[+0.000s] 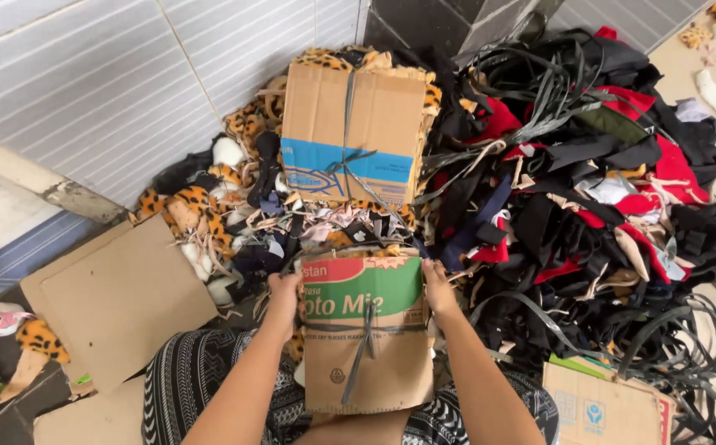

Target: The person folds a leopard-print fabric and places it between two pieces of cardboard. They then wrap and tie the bundle with a black strap, securing it with a knot. The person repeats the process with another piece of fabric, folding and bundling it similarly.

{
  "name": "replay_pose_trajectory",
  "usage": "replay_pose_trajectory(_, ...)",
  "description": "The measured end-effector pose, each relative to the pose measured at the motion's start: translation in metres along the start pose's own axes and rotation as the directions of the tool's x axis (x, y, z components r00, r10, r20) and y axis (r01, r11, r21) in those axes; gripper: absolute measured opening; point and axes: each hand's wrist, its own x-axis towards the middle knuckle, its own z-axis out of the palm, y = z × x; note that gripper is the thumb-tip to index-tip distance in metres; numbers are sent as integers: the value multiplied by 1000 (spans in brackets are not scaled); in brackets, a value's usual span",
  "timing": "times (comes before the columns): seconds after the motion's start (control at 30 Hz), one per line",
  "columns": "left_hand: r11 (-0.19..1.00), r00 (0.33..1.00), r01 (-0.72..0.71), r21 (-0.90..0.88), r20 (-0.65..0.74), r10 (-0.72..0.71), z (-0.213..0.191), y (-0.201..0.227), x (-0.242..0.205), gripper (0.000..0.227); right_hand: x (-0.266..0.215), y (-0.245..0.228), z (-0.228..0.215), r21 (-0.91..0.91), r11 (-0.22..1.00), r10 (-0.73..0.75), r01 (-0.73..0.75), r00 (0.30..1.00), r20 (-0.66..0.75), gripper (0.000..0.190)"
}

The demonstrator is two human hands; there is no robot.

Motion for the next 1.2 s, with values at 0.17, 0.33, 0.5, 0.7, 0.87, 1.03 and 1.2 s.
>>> replay_pose_trajectory(0.17, 979, 978, -195, 61, -59, 199, -8, 31, -21, 41, 8, 3, -19, 258, 941, -170, 217, 967, -191, 53)
replay_pose_trajectory(0.33, 869, 888, -426, 251, -70, 455, -22, 43, -33, 34, -8, -22, -40, -58, 881, -474, 470, 878, -66, 58)
replay_pose_trajectory(0.5, 961, 968, 249, 116, 12, -252, -29, 3, 18, 49, -13, 31, -28, -140, 954, -248, 267, 959, 138, 57)
replay_pose_trajectory(0.7, 55, 938, -297, 953, 302, -173, -33, -37, -21, 60, 56, 121, -37, -213, 930, 349, -300, 901, 256, 41)
replay_pose_trajectory(0.87, 702, 908, 109, 704, 216, -358, -33, -31, -10, 89, -19, 46, -57, -208, 931, 353, -300, 883, 308, 75)
replay_pose_trajectory(1.03, 639, 923, 17, 769, 233, -306, -31, -15, -1, 92, -27, 36, -63, -264, 936, 335, -234, 824, 457, 79)
replay_pose_trajectory(1.2, 241, 950, -246, 939, 283, -134, -43, 31, -13, 42, -20, 38, -82, -459, 886, 255, 69, 753, 606, 83)
